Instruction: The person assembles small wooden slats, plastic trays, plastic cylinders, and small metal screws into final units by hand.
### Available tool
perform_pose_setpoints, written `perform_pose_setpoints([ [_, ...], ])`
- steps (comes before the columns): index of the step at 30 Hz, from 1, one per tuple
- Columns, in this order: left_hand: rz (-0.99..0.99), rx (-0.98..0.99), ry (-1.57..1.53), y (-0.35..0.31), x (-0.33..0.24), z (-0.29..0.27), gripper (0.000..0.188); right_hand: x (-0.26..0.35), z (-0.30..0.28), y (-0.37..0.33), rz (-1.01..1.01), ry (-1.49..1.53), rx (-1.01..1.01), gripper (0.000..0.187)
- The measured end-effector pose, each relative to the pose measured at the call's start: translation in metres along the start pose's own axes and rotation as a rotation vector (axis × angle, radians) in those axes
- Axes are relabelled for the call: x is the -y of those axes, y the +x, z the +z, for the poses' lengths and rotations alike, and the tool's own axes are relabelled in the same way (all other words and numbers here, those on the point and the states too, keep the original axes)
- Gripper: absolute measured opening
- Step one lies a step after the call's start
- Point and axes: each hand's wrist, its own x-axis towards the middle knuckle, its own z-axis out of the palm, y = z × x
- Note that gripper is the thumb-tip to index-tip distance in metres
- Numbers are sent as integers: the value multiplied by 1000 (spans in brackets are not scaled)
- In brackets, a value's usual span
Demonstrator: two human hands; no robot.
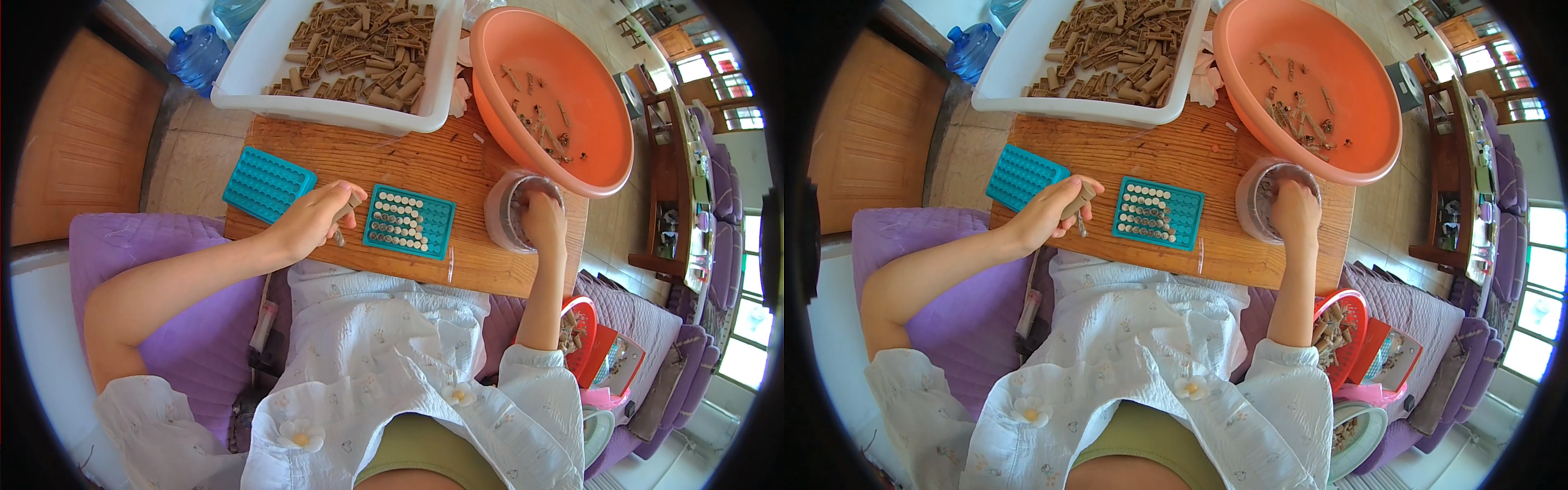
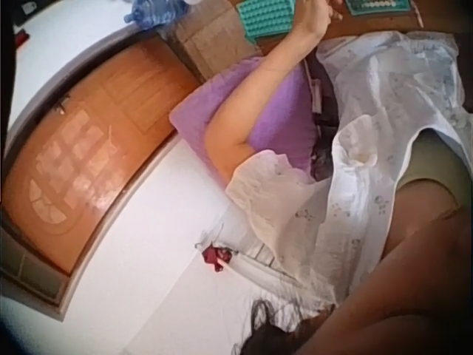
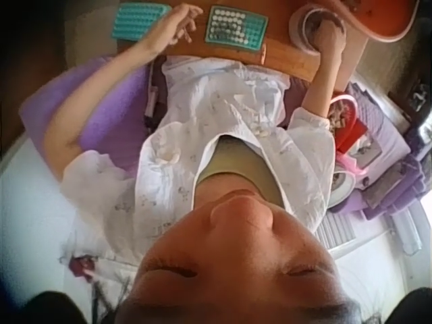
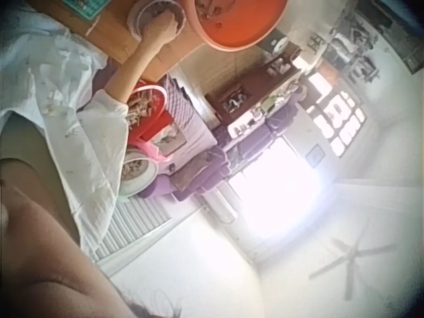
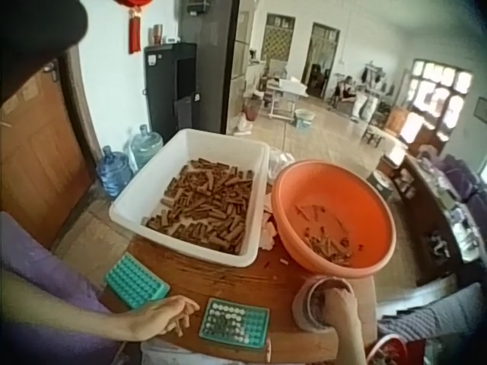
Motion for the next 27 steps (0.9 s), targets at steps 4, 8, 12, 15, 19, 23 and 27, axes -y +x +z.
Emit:
perform_pose_setpoints([
  [4, -44, -23, -80, 0, -5, -2, 32, -9, -5, -4, 53, 331, -147, 12],
  [8, -176, -13, -334, -9, -23, 1, 26, 17, -39, -18, 163, 509, -66, 11],
  [12, -124, 188, -598, -13, -27, -2, 23, 40, -43, -27, -23, 691, -309, 11],
  [15, -89, 255, -633, -17, -31, 0, 22, 71, -45, -34, -111, 803, -338, 14],
  [19, -101, 273, -675, -20, -29, -2, 24, 130, -49, -46, -334, 944, -304, 19],
  [23, -148, 247, -710, -21, -29, -2, 27, 167, -51, -45, -557, 991, -309, 23],
  [27, -197, 250, -683, -23, -31, -3, 31, 176, -47, -36, -608, 1022, -239, 26],
])
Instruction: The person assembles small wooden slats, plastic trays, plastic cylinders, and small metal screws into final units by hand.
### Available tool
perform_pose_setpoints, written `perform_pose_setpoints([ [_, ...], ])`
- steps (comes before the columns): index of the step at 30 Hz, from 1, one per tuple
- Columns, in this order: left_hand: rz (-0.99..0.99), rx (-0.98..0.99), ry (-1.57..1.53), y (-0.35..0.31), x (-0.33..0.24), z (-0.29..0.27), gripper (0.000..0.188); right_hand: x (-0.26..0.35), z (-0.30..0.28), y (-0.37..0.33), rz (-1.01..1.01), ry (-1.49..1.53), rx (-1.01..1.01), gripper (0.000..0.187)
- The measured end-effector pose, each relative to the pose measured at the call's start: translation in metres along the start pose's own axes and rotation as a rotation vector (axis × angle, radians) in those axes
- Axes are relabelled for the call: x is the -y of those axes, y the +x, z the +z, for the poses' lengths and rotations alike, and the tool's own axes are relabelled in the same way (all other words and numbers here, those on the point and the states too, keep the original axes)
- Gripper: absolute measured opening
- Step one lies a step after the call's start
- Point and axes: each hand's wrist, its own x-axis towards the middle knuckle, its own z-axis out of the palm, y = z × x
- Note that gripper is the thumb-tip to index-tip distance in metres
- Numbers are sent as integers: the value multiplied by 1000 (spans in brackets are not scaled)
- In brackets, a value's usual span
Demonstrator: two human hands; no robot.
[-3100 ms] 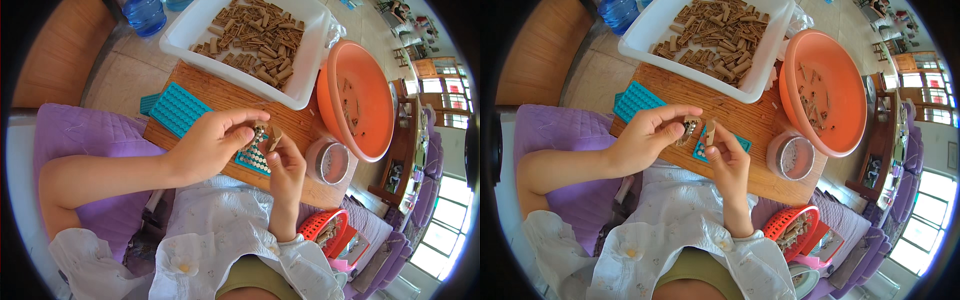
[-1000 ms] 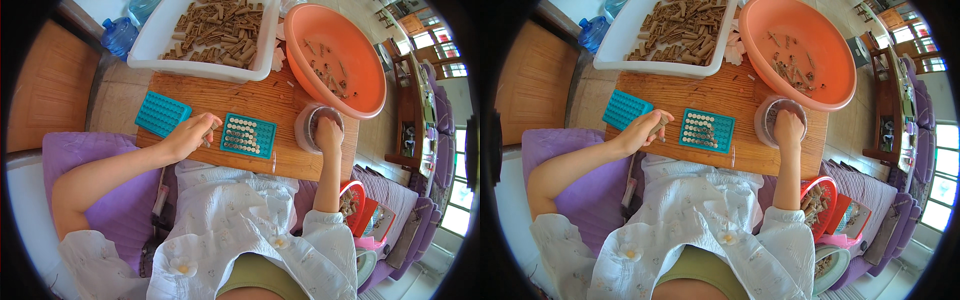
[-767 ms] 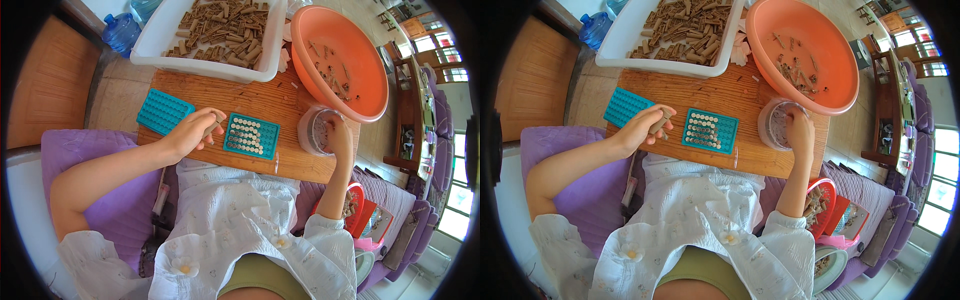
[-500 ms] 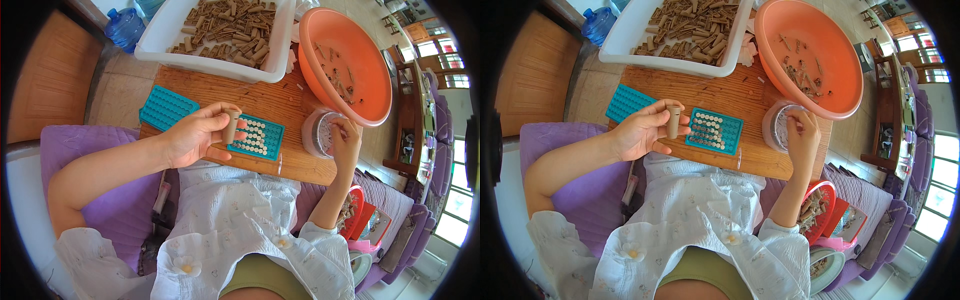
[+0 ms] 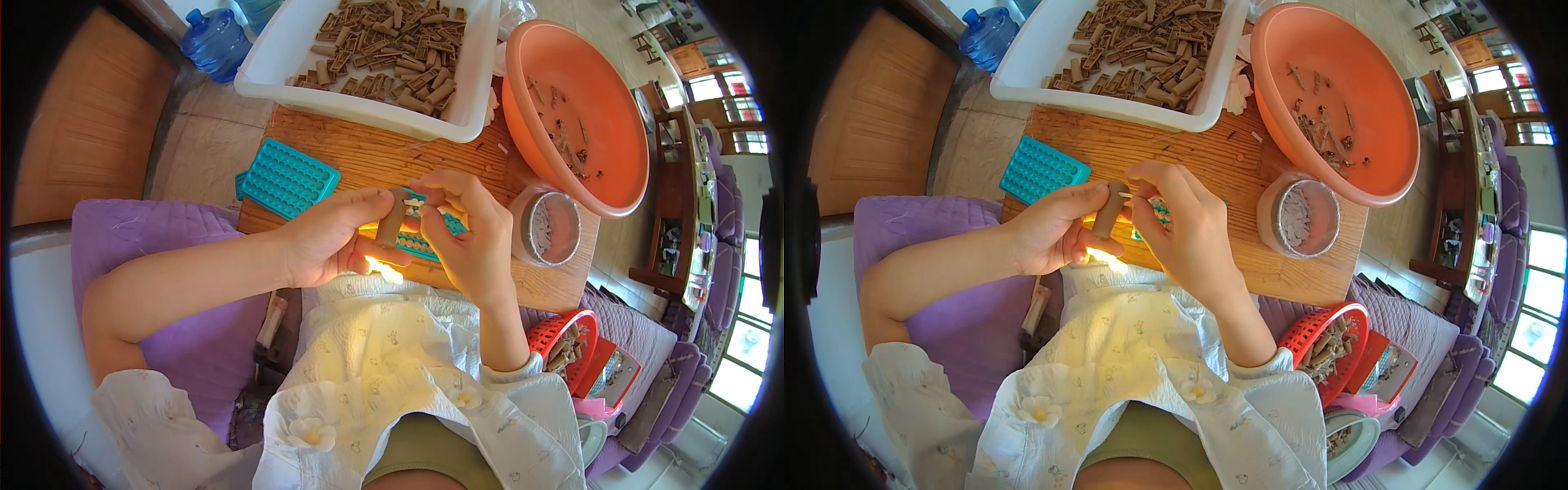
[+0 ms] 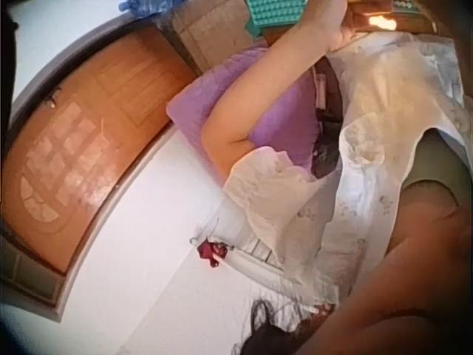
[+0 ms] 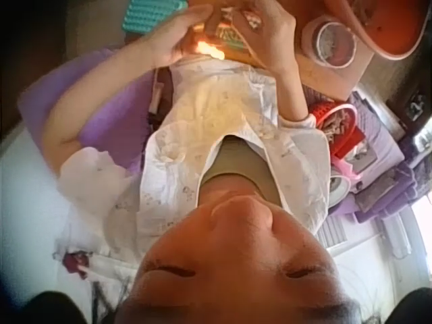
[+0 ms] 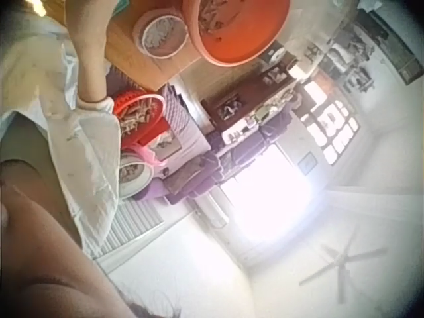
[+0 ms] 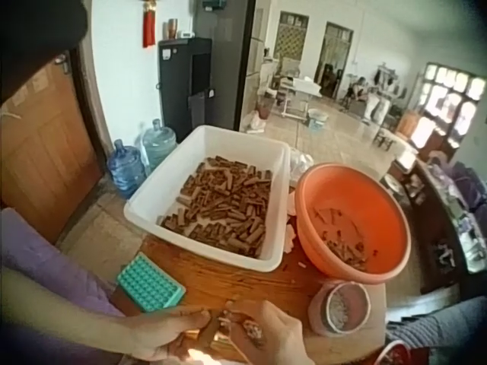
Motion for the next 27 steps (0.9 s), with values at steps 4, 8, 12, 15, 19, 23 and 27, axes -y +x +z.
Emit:
perform_pose_setpoints([
  [4, -10, -30, 10, 0, 2, 0, 31, 11, -4, 7, 169, 63, 92, 24],
  [8, -21, -30, 65, 0, 0, -1, 33, 11, -7, 10, 103, 48, 132, 22],
  [12, 1, -26, 121, -2, 0, 0, 31, 12, -7, 11, 150, 39, 153, 19],
  [15, -37, -49, 158, -1, 3, -4, 29, 13, -6, 12, 146, 40, 176, 18],
  [19, -33, -38, 172, -2, 1, 1, 28, 18, -11, 13, 211, 22, 193, 16],
  [23, -20, -25, 150, -1, 1, 2, 31, 17, -10, 13, 202, 31, 196, 15],
  [27, -21, -22, 170, -5, 1, 2, 30, 20, -11, 15, 212, 22, 214, 14],
])
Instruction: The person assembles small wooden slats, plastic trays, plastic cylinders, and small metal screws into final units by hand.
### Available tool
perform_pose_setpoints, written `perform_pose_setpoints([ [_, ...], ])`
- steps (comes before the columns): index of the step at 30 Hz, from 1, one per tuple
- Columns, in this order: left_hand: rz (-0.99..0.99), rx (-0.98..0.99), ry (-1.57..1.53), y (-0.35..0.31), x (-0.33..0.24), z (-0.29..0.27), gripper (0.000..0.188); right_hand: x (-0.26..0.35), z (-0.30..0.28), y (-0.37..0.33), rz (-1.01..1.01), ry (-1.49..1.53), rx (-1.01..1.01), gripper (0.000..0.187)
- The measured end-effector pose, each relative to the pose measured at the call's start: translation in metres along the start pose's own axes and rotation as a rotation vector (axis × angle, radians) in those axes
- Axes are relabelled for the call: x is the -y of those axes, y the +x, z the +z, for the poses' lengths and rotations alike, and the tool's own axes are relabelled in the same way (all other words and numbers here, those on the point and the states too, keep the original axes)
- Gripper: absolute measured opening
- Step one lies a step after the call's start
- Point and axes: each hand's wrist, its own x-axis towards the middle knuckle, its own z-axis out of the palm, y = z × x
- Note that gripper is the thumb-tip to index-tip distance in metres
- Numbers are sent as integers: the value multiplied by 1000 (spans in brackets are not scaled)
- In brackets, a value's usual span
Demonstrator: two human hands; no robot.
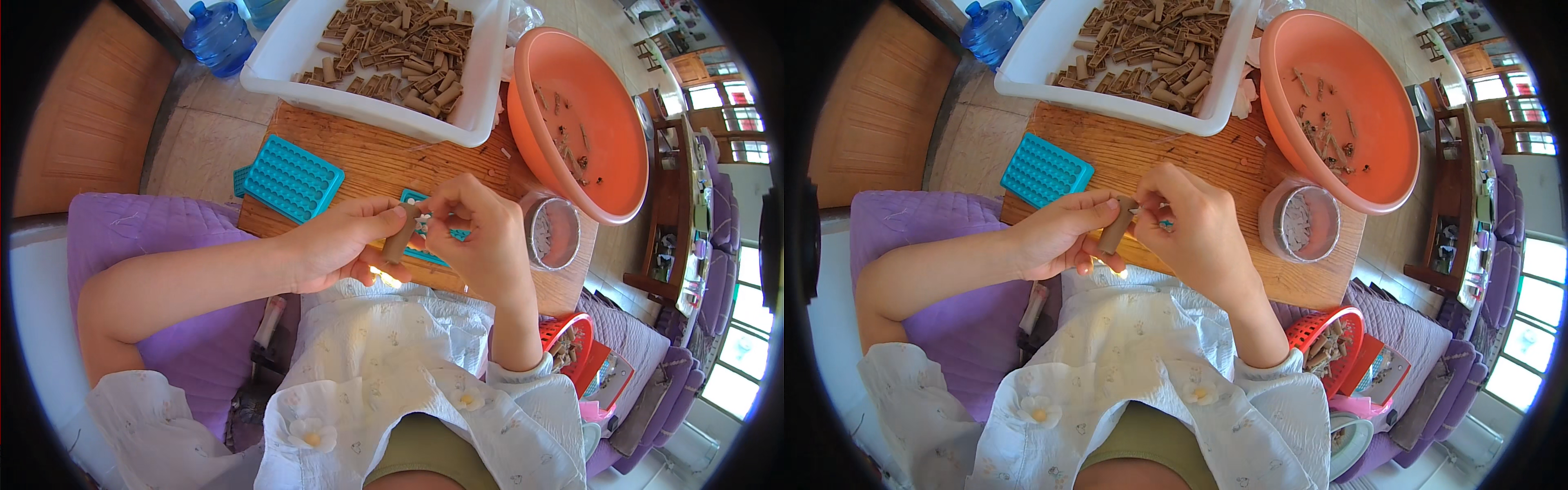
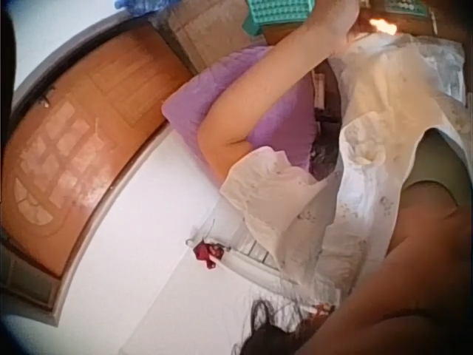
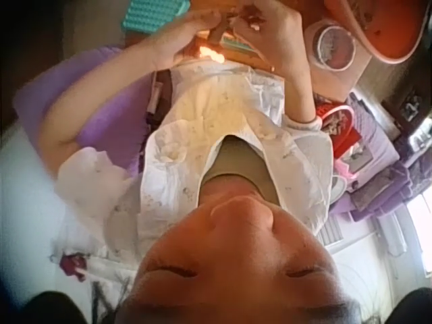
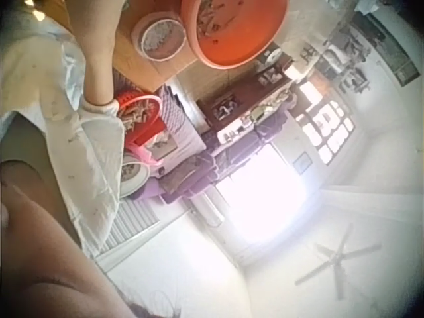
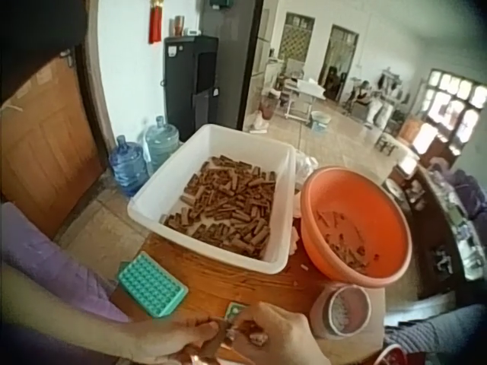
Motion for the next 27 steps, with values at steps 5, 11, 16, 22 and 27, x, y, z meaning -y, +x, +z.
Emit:
perform_pose_setpoints([
  [5, -68, -56, 47, -1, 4, -2, 22, -5, 8, -2, -35, -73, 71, 13],
  [11, -128, -110, 84, -3, 10, -1, 23, -15, 12, -6, -24, -10, 158, 11],
  [16, -169, -146, 4, -2, 17, -8, 24, -22, 22, -7, -52, 23, 182, 11],
  [22, -254, -174, 34, -1, 22, -10, 26, -34, 27, -11, 50, 104, 236, 9],
  [27, -301, -47, 76, -4, 24, -4, 29, -40, 10, -10, 94, 265, 450, 13],
])
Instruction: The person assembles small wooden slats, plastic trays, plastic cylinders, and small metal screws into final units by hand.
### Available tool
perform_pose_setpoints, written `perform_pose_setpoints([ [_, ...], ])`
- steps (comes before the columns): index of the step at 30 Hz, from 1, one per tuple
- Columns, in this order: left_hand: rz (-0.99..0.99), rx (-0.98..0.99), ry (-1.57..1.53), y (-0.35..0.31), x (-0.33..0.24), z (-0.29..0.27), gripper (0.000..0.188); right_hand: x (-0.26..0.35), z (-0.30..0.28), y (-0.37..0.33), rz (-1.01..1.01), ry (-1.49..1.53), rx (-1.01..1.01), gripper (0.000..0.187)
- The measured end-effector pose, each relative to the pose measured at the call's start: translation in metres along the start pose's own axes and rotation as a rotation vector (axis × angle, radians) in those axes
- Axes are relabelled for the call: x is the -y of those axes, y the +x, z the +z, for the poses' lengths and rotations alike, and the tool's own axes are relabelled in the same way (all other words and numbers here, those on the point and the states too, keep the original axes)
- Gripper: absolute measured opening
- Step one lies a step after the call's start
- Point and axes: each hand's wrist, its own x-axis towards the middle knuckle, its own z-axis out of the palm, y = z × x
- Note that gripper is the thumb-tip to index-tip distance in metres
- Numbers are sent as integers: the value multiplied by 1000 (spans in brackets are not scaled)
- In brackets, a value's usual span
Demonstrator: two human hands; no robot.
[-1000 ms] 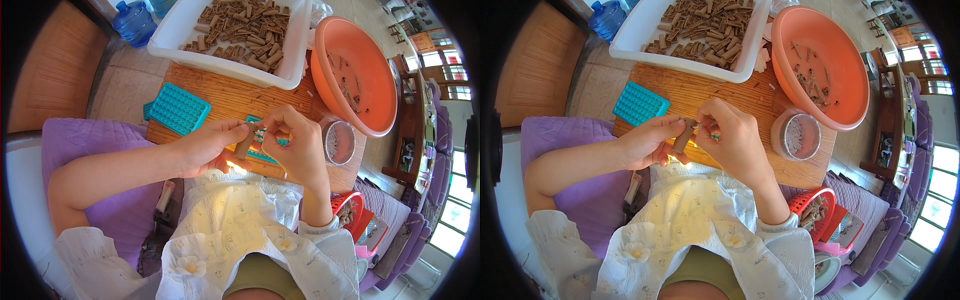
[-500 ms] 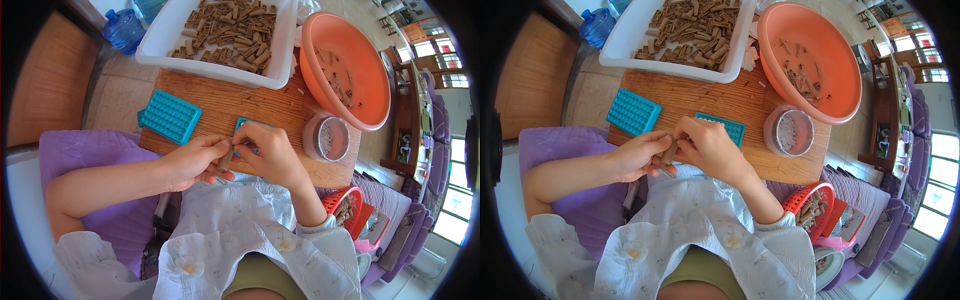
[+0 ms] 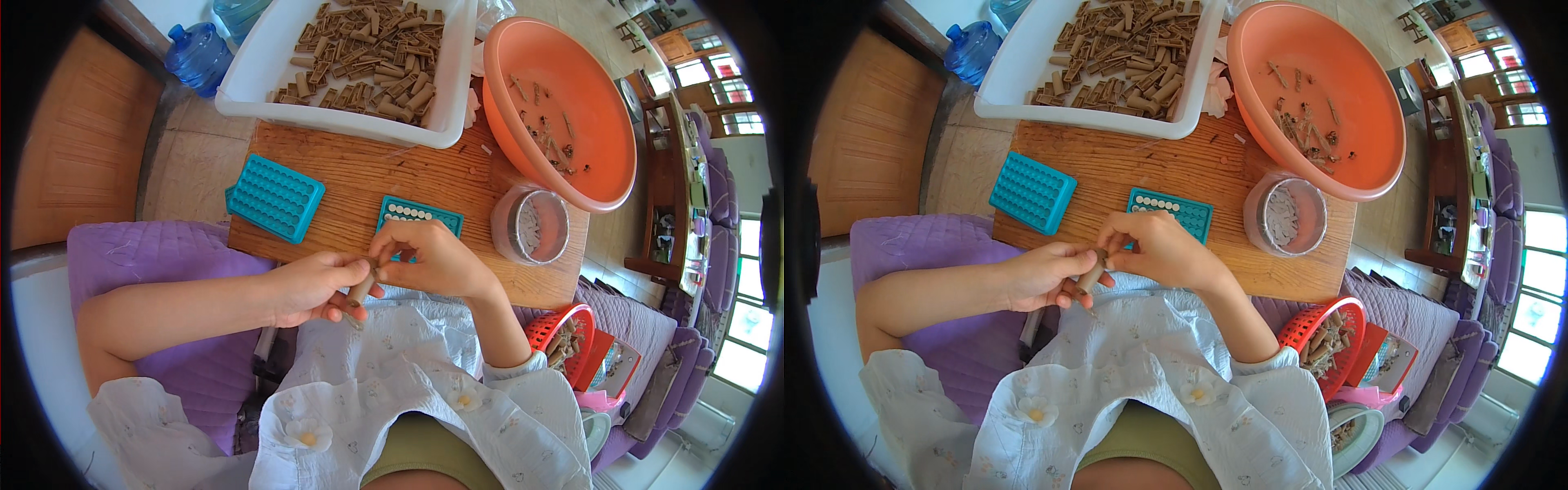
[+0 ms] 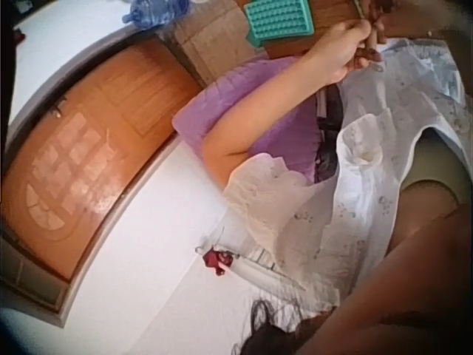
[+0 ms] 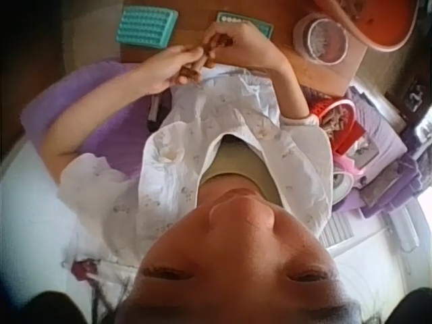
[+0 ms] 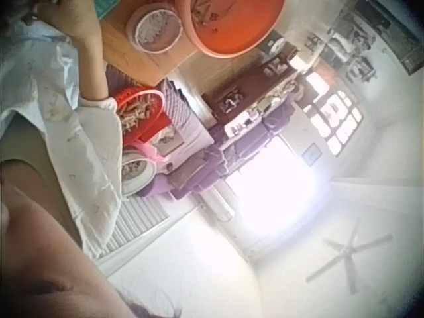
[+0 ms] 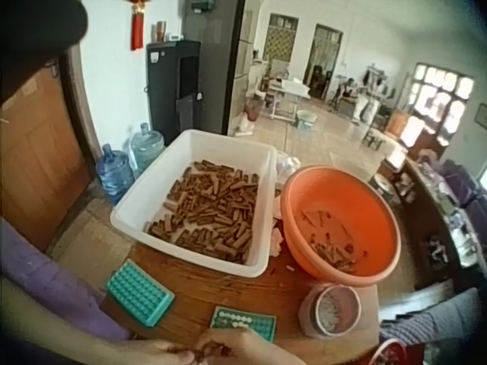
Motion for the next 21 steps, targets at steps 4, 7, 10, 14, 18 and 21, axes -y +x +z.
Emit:
perform_pose_setpoints([
  [4, 3, 185, 65, 1, -3, 3, 32, 1, -7, -6, -126, 69, 49, 23],
  [7, 42, 207, 98, 0, -2, 3, 32, 4, -4, -12, -106, 28, 106, 30],
  [10, 61, 249, 142, 0, -4, 3, 31, 3, 0, -18, -97, 136, 51, 28],
  [14, 63, 274, 158, -1, -5, 5, 30, -5, 1, -26, -78, 182, 18, 26],
  [18, 44, 251, 145, 3, -1, 4, 31, -11, 5, -29, -93, 222, 19, 26],
  [21, 41, 226, 106, 3, -4, 5, 32, -16, 9, -33, -70, 384, -35, 21],
])
